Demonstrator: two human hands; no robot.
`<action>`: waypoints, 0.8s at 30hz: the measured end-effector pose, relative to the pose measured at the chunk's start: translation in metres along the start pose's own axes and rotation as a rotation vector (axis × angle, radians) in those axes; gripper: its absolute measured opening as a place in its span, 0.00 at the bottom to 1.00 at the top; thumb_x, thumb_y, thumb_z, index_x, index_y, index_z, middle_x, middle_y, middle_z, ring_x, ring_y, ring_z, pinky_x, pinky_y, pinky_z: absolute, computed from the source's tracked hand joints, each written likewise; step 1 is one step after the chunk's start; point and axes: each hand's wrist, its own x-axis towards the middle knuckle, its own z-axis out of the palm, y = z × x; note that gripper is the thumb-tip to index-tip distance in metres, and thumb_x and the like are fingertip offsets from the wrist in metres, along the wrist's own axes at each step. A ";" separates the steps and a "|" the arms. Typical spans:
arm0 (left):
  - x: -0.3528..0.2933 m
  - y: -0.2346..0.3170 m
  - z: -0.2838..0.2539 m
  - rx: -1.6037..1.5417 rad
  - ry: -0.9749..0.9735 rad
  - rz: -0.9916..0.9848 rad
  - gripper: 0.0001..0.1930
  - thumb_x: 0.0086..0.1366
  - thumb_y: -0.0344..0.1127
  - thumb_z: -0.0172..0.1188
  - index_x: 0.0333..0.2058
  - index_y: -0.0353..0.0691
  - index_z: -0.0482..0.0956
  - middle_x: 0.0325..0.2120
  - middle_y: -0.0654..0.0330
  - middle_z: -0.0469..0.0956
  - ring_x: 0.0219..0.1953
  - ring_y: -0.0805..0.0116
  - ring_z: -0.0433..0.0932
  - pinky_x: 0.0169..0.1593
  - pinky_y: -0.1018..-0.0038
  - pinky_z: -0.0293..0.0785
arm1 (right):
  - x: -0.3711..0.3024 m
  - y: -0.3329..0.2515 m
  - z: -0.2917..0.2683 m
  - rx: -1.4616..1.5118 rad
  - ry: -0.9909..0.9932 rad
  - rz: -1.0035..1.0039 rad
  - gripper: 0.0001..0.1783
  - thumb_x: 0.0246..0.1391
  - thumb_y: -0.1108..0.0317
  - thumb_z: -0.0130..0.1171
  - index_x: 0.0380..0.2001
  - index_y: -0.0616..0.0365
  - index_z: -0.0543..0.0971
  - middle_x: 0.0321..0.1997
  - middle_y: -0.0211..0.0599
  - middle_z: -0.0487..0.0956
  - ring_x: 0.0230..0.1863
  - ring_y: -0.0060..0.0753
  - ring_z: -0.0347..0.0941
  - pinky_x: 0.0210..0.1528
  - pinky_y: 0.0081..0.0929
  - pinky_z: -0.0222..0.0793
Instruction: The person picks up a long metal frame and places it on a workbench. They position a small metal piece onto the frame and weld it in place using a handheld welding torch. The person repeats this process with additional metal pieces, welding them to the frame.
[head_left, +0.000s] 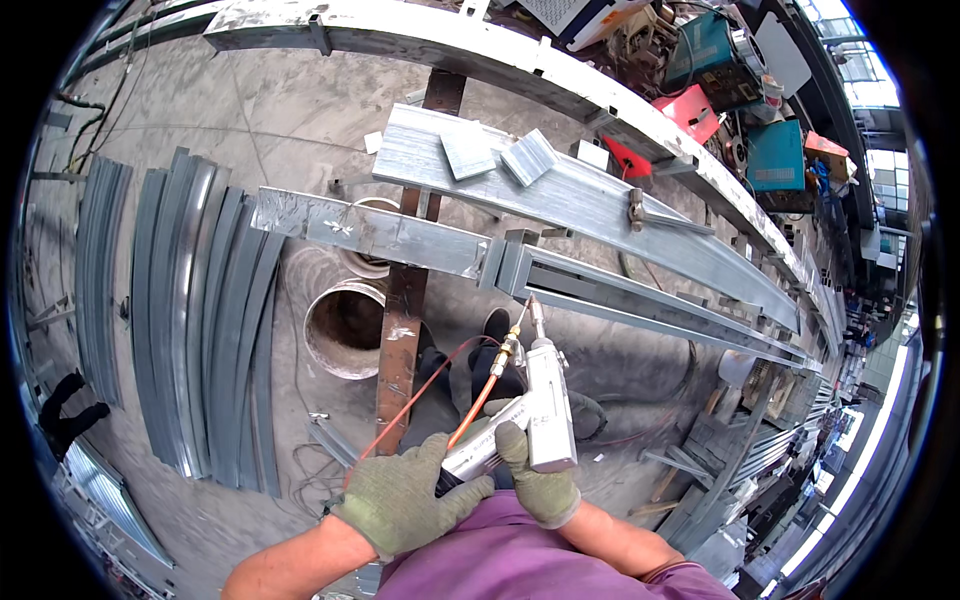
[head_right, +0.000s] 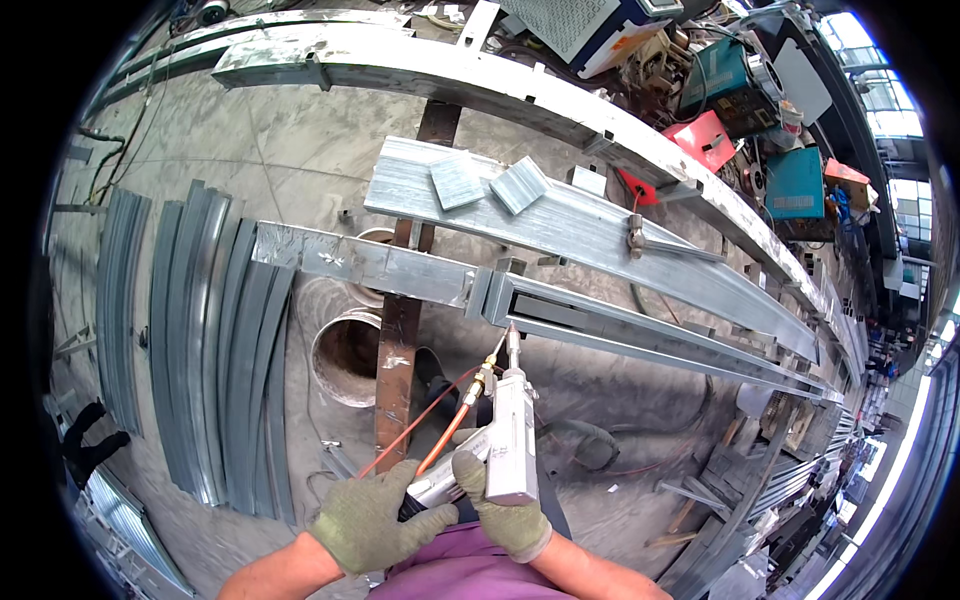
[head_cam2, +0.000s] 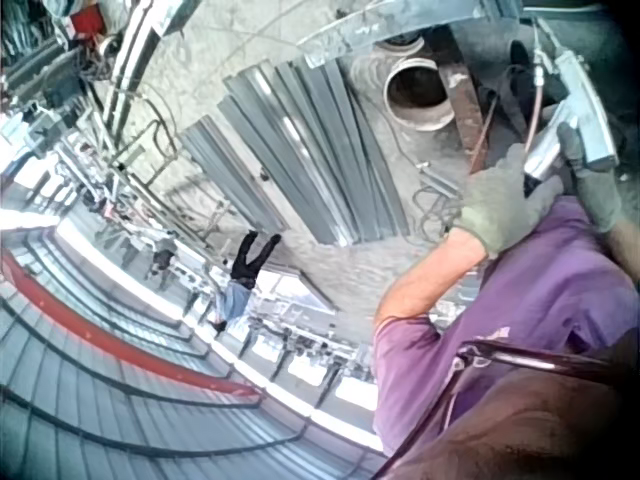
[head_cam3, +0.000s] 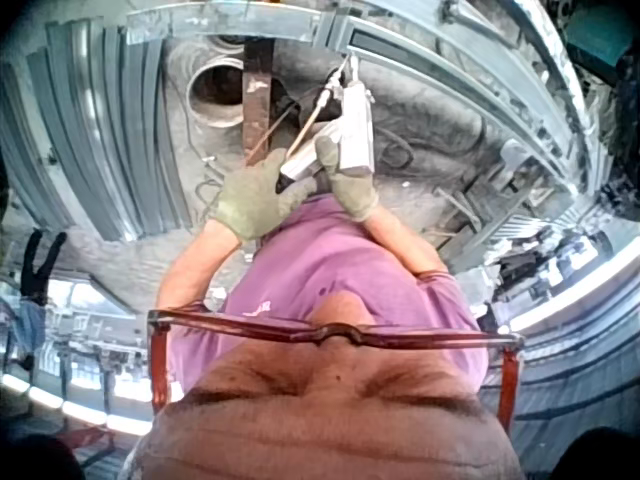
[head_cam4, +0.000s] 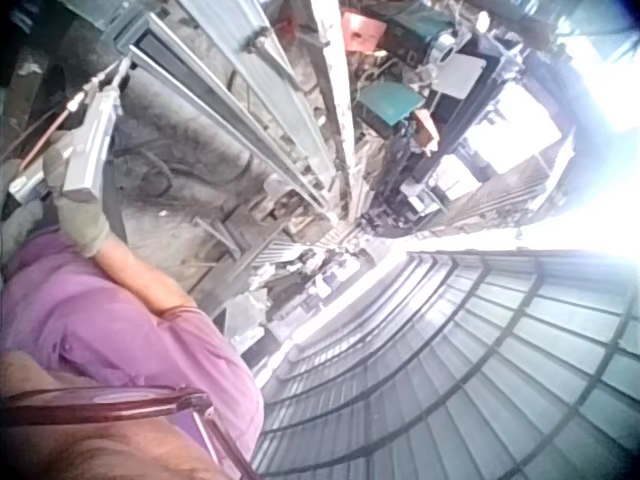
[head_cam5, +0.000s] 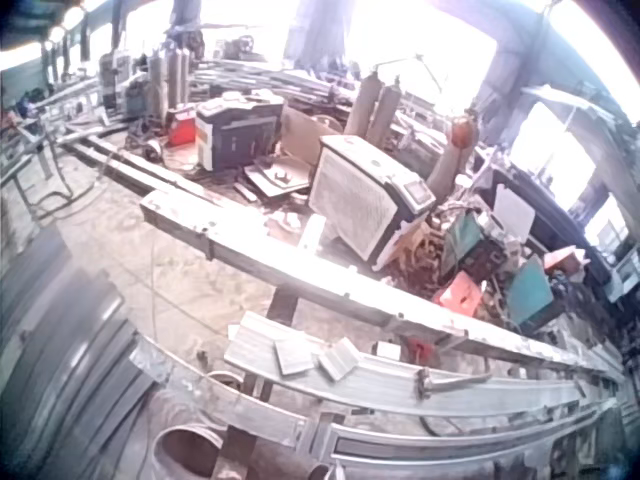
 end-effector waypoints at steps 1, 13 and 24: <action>0.001 -0.003 0.002 -0.010 0.011 0.009 0.39 0.65 0.67 0.68 0.60 0.38 0.77 0.33 0.46 0.86 0.35 0.43 0.87 0.39 0.53 0.82 | 0.001 0.002 0.000 -0.011 -0.003 0.005 0.25 0.70 0.51 0.67 0.56 0.61 0.80 0.45 0.33 0.82 0.45 0.25 0.78 0.48 0.27 0.77; 0.008 -0.003 -0.001 -0.032 0.020 -0.017 0.38 0.64 0.67 0.68 0.57 0.37 0.79 0.36 0.43 0.86 0.35 0.41 0.88 0.38 0.52 0.82 | 0.011 0.000 0.002 -0.007 -0.017 0.010 0.23 0.70 0.56 0.69 0.57 0.62 0.80 0.46 0.32 0.82 0.45 0.23 0.78 0.46 0.27 0.77; 0.012 -0.001 -0.008 0.002 0.006 0.026 0.37 0.69 0.70 0.60 0.46 0.33 0.75 0.32 0.44 0.86 0.34 0.43 0.88 0.38 0.52 0.83 | 0.014 -0.006 0.005 0.067 0.021 0.059 0.20 0.69 0.57 0.69 0.54 0.60 0.80 0.44 0.30 0.82 0.43 0.22 0.78 0.43 0.26 0.76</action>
